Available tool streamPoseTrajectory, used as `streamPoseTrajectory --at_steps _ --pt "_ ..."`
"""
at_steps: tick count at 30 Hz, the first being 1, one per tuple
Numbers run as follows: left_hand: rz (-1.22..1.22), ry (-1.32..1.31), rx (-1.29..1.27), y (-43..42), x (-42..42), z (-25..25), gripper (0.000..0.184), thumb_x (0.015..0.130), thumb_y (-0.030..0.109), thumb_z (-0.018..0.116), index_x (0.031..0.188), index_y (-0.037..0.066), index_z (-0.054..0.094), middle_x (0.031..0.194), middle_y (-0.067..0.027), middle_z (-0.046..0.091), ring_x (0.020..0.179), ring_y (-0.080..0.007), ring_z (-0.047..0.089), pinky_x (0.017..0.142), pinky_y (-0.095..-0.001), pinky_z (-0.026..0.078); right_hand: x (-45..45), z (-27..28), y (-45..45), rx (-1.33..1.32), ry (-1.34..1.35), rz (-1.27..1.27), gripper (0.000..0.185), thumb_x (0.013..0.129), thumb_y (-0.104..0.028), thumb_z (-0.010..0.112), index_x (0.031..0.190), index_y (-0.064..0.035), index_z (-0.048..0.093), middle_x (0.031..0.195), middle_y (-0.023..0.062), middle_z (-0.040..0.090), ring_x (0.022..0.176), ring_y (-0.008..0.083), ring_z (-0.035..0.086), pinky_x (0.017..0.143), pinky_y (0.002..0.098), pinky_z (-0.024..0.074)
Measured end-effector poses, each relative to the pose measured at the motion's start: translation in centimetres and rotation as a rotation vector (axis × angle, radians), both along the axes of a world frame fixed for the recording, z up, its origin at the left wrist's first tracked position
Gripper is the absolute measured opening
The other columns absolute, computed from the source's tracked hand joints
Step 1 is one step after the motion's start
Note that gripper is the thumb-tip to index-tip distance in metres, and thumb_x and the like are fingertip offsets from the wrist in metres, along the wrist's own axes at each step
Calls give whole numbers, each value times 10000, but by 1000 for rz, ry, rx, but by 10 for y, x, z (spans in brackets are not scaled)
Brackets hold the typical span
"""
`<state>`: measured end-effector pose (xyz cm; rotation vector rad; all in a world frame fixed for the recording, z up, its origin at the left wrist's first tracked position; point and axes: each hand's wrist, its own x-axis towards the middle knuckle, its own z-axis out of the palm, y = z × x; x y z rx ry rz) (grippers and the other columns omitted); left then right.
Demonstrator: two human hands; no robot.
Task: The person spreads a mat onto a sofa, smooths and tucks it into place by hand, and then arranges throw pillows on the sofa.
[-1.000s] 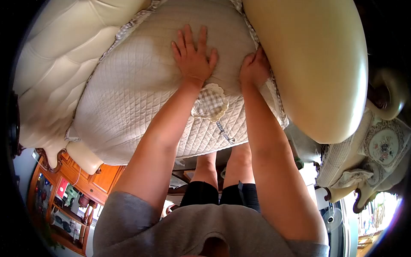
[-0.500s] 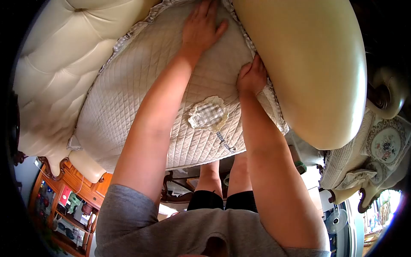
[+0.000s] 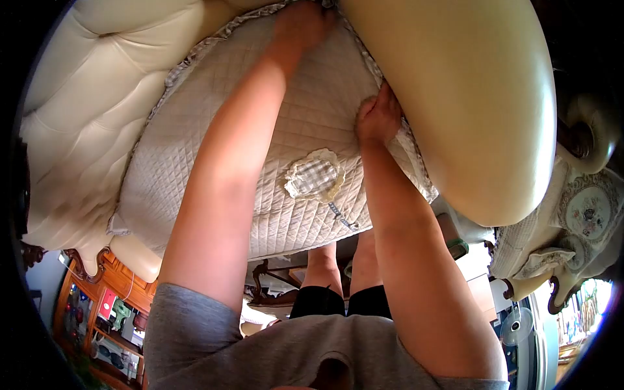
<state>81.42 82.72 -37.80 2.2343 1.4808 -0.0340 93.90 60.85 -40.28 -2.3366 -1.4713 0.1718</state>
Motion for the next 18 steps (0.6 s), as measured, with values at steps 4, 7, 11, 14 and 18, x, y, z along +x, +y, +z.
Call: streamPoseTrajectory --at_steps 4,7,11,14,18 --pt "179 -150 256 10 11 -26 348 893 270 505 1035 -23 627 1014 -252 627 957 -367 603 846 -477 468 1 -6 -2 -2 -17 1 490 866 -189 439 1330 -32 466 1263 215 548 1144 398 521 957 467 426" --pt "76 -159 280 16 -1 -31 353 898 312 507 981 1 652 986 -227 643 926 -365 616 820 -489 476 0 -6 -4 36 1 11 496 862 -177 440 1335 -27 460 1270 213 544 1147 400 519 964 464 422" --pt "44 -113 -163 12 -11 6 517 877 508 496 1053 60 683 1106 -164 648 1102 -283 575 1002 -414 389 -1 -9 0 16 14 -6 492 887 -155 407 1354 -7 438 1288 219 530 1163 407 501 995 458 388" --pt "-84 -178 71 -26 -33 34 517 888 490 508 1186 83 619 1209 -135 610 1168 -288 535 1039 -434 355 -2 -7 -3 13 -3 6 484 887 -153 407 1344 3 447 1284 225 530 1168 409 497 994 456 387" --pt "93 -111 526 -56 -56 44 554 881 470 534 1274 79 544 1276 -116 561 1208 -326 482 1072 -456 308 -1 -5 -3 33 10 9 481 890 -167 402 1338 -1 455 1283 230 528 1165 409 497 991 458 387"
